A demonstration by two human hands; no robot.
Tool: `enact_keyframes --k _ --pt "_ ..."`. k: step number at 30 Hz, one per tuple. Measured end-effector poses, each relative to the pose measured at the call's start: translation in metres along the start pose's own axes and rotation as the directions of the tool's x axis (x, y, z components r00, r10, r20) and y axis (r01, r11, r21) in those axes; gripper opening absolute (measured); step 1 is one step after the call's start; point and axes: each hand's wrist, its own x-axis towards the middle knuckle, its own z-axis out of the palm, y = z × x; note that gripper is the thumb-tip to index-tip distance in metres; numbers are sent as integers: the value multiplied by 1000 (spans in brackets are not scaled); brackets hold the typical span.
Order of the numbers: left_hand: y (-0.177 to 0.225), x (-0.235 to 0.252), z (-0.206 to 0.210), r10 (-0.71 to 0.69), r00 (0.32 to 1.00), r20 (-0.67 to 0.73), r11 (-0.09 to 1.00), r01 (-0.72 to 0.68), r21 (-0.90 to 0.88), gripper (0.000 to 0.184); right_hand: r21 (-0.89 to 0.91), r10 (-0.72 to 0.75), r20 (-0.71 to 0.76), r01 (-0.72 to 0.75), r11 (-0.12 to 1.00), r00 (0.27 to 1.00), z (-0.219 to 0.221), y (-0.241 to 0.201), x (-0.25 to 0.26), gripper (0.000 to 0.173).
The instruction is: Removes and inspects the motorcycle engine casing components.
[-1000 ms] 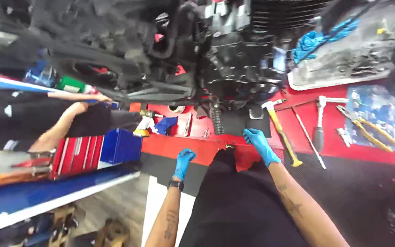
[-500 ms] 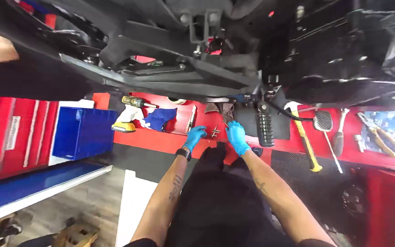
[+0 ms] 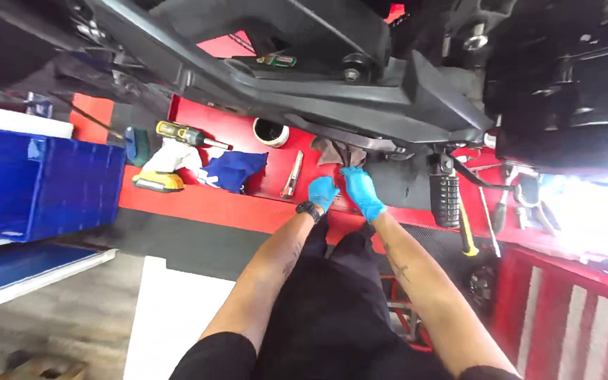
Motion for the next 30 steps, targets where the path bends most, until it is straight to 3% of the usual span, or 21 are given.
enact_keyframes --k 3,7,13,16,20,23,25,27,28,30 --pt "14 -4 -4 22 999 34 998 -24 63 34 -272 14 70 6 962 997 5 -10 10 27" --pt "0 13 -15 67 997 27 998 -67 15 39 -319 55 186 7 948 981 -6 -14 19 26" --pt "-11 14 -20 66 998 13 998 -66 5 54 58 134 240 -152 987 961 -17 2 18 39" --pt "7 5 -15 34 999 10 999 -34 18 46 224 190 234 -243 944 953 -9 11 6 35" --pt "24 -3 -13 11 1000 18 1000 -12 23 29 568 270 208 -341 749 940 5 32 -10 31" --pt "17 3 -17 32 999 36 999 -32 12 34 750 235 202 -304 587 951 6 46 -18 28" --pt "-2 14 -18 75 995 59 993 -70 -90 42 844 129 240 -272 463 962 2 55 -24 29" --pt "-29 21 -19 177 982 67 933 -145 -329 39 881 36 282 -274 386 959 -3 60 -26 29" --pt "-42 21 -18 235 970 57 854 -178 -488 35 872 10 285 -263 412 959 -3 59 -27 26" --pt "-61 20 -15 292 956 27 634 -172 -754 30 768 -26 249 -181 615 968 1 52 -23 24"
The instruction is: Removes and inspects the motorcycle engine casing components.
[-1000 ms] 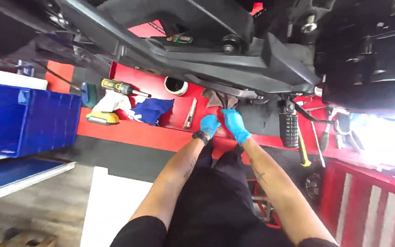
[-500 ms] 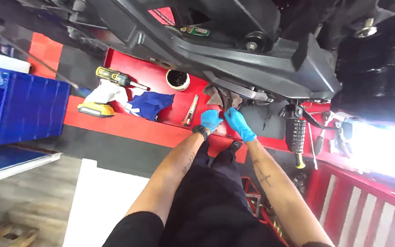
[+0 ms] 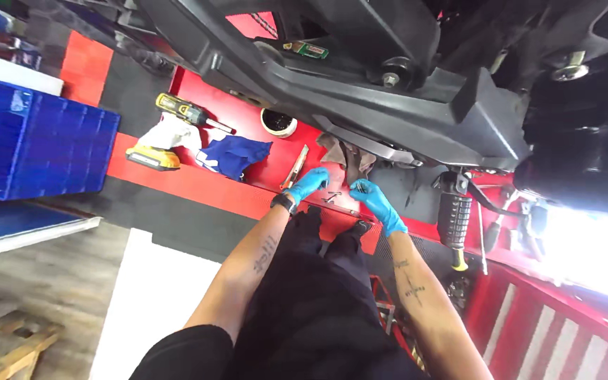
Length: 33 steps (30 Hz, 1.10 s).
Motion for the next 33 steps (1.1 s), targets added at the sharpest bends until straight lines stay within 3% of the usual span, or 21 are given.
enact_keyframes --k 2,4,6,8,11,13,17,19,22,24,26,28,31,33 --pt "-7 -2 -9 15 1000 11 972 -12 -234 28 -365 -38 35 48 930 999 16 -8 9 25" --pt "-9 -6 -11 27 1000 4 947 -25 -319 25 -696 18 128 77 714 992 35 -18 13 32" --pt "-6 -9 -9 52 998 -38 968 -60 -244 19 -831 36 188 139 539 982 51 -21 17 32" --pt "-3 -14 -6 70 995 -68 997 -68 42 23 -870 65 192 140 473 979 58 -27 19 28" --pt "-3 -19 12 -7 1000 -7 871 10 491 42 -849 173 166 51 526 971 47 -31 24 30" --pt "-6 -17 30 -44 999 5 752 30 659 46 -799 207 135 -17 601 969 34 -27 26 31" --pt "-5 -11 54 -11 1000 13 625 -3 780 35 -700 163 75 -64 711 984 19 -10 16 29" --pt "-1 -10 56 -10 1000 26 591 -15 807 30 -657 124 -46 -124 744 991 14 -10 11 27" --pt "1 -14 54 -35 999 38 546 -12 838 29 -651 89 -247 -234 722 965 10 -18 10 27" --pt "0 -15 53 -53 998 36 528 -2 849 33 -682 82 -264 -246 688 961 11 -22 13 28" --pt "-1 -13 50 -80 997 11 601 39 798 38 -741 66 -230 -219 635 971 15 -24 17 28" --pt "-3 -10 40 -86 996 -31 785 87 614 41 -778 71 -231 -228 586 970 22 -25 18 28" --pt "-10 -3 28 -19 998 -66 991 28 133 35 -790 100 -230 -246 561 968 29 -27 18 28" --pt "-14 2 28 -5 999 -54 983 -5 -181 38 -791 148 -189 -240 563 971 28 -29 20 30"
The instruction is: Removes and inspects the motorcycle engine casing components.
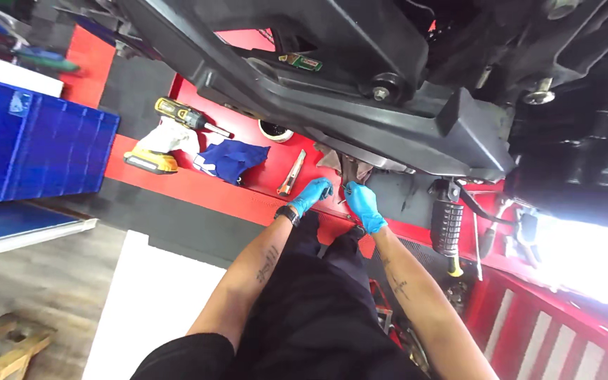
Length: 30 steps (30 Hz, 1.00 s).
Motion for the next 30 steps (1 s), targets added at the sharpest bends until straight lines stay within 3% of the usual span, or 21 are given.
enact_keyframes --k 2,4,6,7,10,13,16,19,25,30 --pt "0 6 0 -27 999 24 987 30 -157 42 60 6 88 -11 998 996 -6 3 8 32" --pt "1 11 3 -29 1000 5 991 29 -133 34 178 18 110 -37 983 994 -13 10 16 31" --pt "2 16 8 6 1000 -24 993 -3 115 24 295 57 27 -62 953 998 -23 17 20 30" --pt "3 16 13 8 1000 -22 957 -1 289 28 337 79 -19 -68 939 997 -29 21 20 31" --pt "11 8 40 -32 999 -7 708 27 705 41 379 57 -33 -40 925 998 -36 31 16 30" --pt "15 1 72 -66 998 -13 483 43 874 39 329 -7 46 -9 944 999 -26 37 3 29" --pt "16 -10 86 -91 996 -13 424 50 904 35 341 -21 40 6 940 999 -8 38 -9 25" --pt "11 -25 70 -126 992 -16 472 74 878 40 335 -3 35 -9 942 999 -1 24 -16 27" --pt "-5 -67 9 -111 991 -79 746 135 652 36 -7 18 -68 -19 1000 998 13 -20 -18 31" --pt "-16 -89 -8 -27 999 -46 974 37 225 23 140 109 -147 -89 986 983 3 -11 -15 31"
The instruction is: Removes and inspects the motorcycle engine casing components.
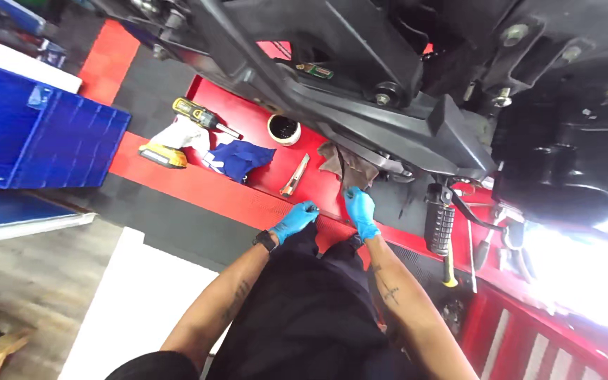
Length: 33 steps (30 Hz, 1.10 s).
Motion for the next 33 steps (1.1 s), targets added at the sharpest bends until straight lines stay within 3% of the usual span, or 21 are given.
enact_keyframes --k 2,5,9,12,15,17,19,23,26,28,33 --pt "-2 -9 1 21 1000 18 986 -17 -164 21 -18 40 -10 -40 999 999 -6 10 5 31" --pt "-5 -18 1 62 996 61 944 -39 -327 36 -138 47 -21 -49 989 999 -17 7 15 33" --pt "-7 -22 13 62 998 10 874 -50 -484 25 12 62 -134 -61 998 989 -36 7 36 36" --pt "-6 -12 22 4 1000 -24 856 -16 -517 15 51 -78 -8 78 996 997 -40 12 26 34" --pt "0 0 34 -60 995 -85 861 9 -508 20 -79 -146 114 156 985 983 -20 15 5 31" --pt "0 10 40 -90 986 -137 901 22 -433 24 -119 -103 101 115 986 990 -4 16 -2 29" --pt "-3 23 43 -101 972 -210 974 54 -220 30 -54 -67 100 72 996 993 5 14 -4 29" --pt "11 44 43 -215 934 -285 948 269 168 47 336 -105 82 72 939 991 3 23 -5 28" --pt "28 56 49 -249 904 -347 875 363 319 57 689 -166 36 96 718 985 -5 48 -25 26" --pt "39 64 52 -222 898 -379 824 381 418 55 835 -203 80 45 548 976 -16 68 -51 27" --pt "68 58 58 -181 932 -314 728 341 594 44 935 -45 132 -109 338 990 -37 130 -132 28"
